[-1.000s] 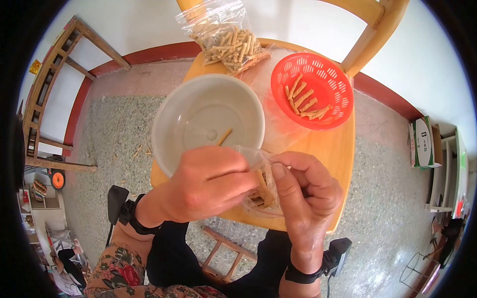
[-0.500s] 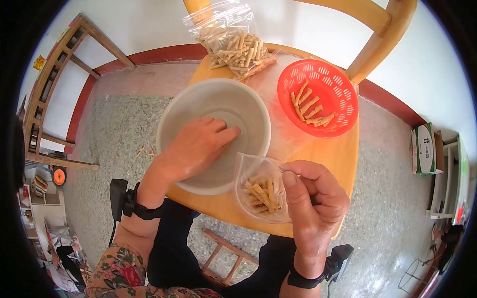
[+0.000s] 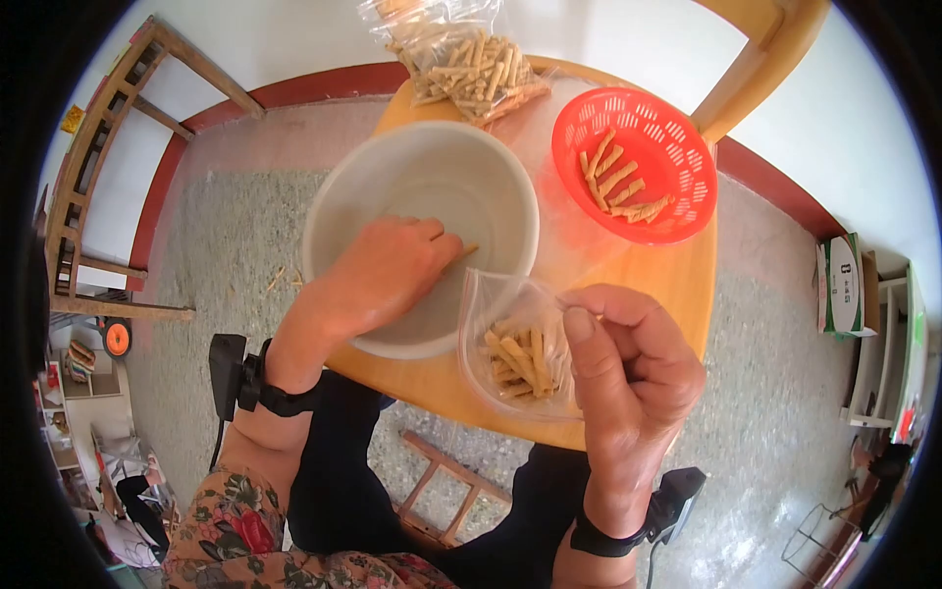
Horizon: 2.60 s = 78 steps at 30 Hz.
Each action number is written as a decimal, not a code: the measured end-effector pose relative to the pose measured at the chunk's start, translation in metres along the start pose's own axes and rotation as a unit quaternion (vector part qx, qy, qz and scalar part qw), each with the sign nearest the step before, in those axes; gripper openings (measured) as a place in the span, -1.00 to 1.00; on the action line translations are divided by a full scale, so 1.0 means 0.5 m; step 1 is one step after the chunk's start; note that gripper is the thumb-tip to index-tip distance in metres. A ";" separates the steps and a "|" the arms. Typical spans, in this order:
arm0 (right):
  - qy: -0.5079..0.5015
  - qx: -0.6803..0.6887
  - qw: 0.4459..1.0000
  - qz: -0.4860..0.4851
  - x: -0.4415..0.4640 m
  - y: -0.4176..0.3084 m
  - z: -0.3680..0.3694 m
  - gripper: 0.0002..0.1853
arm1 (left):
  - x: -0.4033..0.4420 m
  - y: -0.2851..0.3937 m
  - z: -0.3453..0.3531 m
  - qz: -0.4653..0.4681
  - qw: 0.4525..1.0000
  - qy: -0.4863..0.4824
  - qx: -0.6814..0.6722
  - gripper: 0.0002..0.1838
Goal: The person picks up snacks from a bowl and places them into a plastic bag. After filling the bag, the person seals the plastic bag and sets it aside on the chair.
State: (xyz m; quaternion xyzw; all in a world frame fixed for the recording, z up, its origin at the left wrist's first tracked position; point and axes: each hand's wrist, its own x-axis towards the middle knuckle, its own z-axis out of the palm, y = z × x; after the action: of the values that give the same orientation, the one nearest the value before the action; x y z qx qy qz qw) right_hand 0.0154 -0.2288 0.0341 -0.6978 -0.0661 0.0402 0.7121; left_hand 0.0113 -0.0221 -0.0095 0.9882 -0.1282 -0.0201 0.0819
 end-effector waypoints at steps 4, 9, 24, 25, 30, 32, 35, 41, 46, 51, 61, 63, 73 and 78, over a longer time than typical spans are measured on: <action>0.008 0.005 1.000 -0.003 -0.001 -0.002 0.004 -0.92 | -0.002 -0.002 0.006 0.018 1.000 -0.003 0.003 -0.95; 0.006 0.017 1.000 -0.003 -0.001 -0.004 0.001 -0.92 | 0.004 -0.012 0.002 0.043 0.999 0.023 -0.004 -0.90; 0.012 0.001 1.000 0.015 0.003 -0.001 -0.001 -0.92 | -0.008 0.012 -0.069 -0.019 0.661 0.067 -0.747 -0.82; 0.009 0.003 1.000 0.011 0.004 0.000 0.000 -0.92 | -0.007 0.010 -0.067 -0.019 0.662 0.068 -0.746 -0.82; 0.006 0.011 1.000 0.009 0.003 0.003 0.001 -0.93 | -0.008 0.016 -0.074 -0.037 0.659 0.064 -0.749 -0.91; 0.001 0.020 1.000 0.009 0.003 0.003 0.000 -0.92 | -0.006 0.014 -0.069 -0.039 0.657 0.063 -0.750 -0.91; -0.002 0.013 1.000 0.010 0.003 0.003 0.000 -0.92 | -0.005 0.013 -0.067 -0.052 0.661 0.062 -0.746 -0.90; -0.001 0.012 1.000 0.012 0.003 0.000 0.002 -0.92 | -0.003 0.011 -0.061 -0.080 0.688 0.084 -0.717 -0.89; 0.001 0.009 1.000 0.009 0.003 0.000 0.002 -0.92 | -0.001 0.009 -0.057 -0.083 0.705 0.098 -0.697 -0.91; 0.003 0.006 1.000 0.011 0.002 -0.001 0.002 -0.92 | -0.001 0.009 -0.057 -0.087 0.702 0.147 -0.692 -0.90; 0.006 0.005 1.000 0.013 0.003 0.000 0.002 -0.92 | -0.003 0.018 -0.057 -0.058 0.651 0.131 -0.746 -0.83; 0.006 -0.001 1.000 0.014 0.003 -0.002 0.002 -0.92 | -0.004 0.018 -0.057 -0.041 0.677 0.128 -0.723 -0.82; 0.006 -0.002 1.000 0.006 0.003 0.000 0.001 -0.92 | -0.002 0.020 -0.056 -0.040 0.689 0.084 -0.719 -0.70; 0.000 0.005 1.000 0.007 0.003 0.000 0.001 -0.92 | -0.004 0.023 -0.056 -0.002 0.713 0.083 -0.696 -0.69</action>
State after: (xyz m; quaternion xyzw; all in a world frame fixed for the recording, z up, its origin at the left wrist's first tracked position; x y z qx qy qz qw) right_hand 0.0166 -0.2284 0.0343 -0.6945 -0.0611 0.0450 0.7155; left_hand 0.0083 -0.0283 0.0200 0.6501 -0.0682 -0.0213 0.7565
